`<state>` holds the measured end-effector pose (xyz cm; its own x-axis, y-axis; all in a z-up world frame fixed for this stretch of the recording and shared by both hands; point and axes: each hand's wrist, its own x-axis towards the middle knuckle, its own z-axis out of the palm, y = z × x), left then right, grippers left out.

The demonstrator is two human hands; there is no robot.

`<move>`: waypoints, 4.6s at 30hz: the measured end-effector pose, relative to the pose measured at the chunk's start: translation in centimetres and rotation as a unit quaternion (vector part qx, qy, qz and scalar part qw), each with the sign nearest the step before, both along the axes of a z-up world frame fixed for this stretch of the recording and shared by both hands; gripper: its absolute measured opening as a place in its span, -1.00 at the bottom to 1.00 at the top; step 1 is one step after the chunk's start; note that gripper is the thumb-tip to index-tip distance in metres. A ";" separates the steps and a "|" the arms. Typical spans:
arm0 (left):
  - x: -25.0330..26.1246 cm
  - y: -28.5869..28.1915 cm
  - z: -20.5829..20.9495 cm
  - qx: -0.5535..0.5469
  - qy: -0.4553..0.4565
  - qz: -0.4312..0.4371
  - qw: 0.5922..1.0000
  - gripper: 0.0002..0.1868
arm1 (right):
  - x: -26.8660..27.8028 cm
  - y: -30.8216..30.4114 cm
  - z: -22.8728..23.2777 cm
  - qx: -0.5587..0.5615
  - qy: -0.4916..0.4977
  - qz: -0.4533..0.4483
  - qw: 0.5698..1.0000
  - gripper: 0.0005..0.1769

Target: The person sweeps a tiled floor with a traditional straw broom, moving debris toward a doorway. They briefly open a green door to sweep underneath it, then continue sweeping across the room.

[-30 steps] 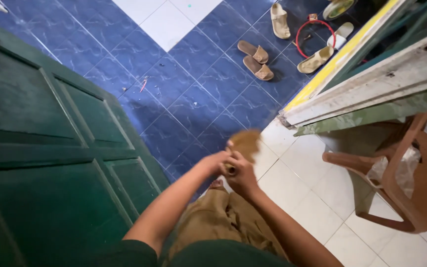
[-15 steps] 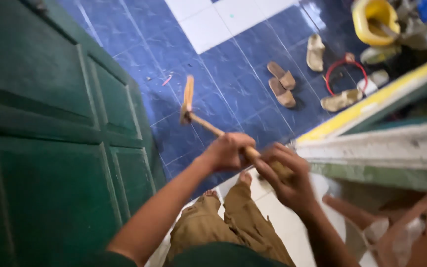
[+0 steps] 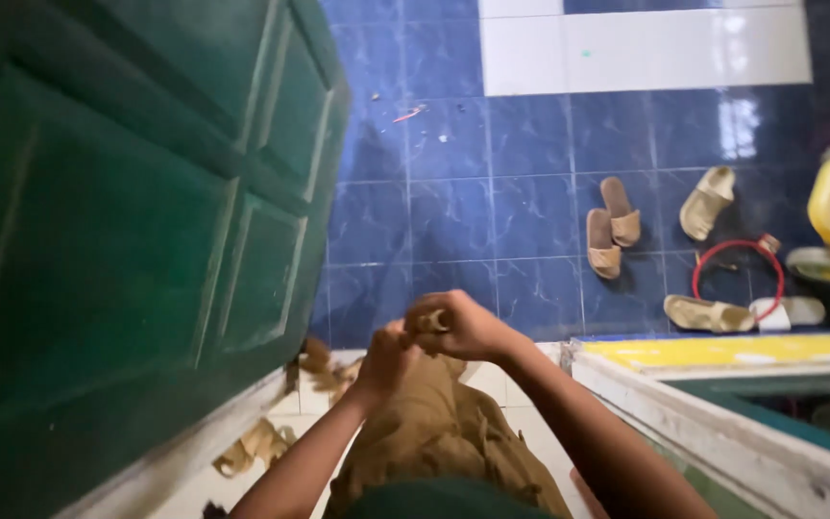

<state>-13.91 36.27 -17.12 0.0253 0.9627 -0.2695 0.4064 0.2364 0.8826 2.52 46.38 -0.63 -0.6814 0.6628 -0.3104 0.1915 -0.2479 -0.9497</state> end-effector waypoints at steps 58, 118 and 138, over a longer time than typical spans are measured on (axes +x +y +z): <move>21.9 56.5 -3.5 0.187 0.018 0.225 0.956 -0.72 | 15.6 53.0 -2.8 0.620 -0.107 0.357 0.690 -0.82; 15.7 53.5 -8.7 -0.087 0.004 0.058 0.994 -0.63 | 11.0 54.5 -12.4 0.328 -0.053 0.462 0.822 -0.80; 11.6 65.4 5.4 0.257 0.036 -0.409 0.875 -0.78 | 10.8 47.0 4.7 0.334 -0.158 -0.135 0.919 -0.91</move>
<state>-2.31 101.68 -11.68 0.7628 0.6255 0.1640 0.3140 -0.5800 0.7516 13.28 93.34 4.08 -0.4099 0.9092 0.0736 0.5005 0.2917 -0.8151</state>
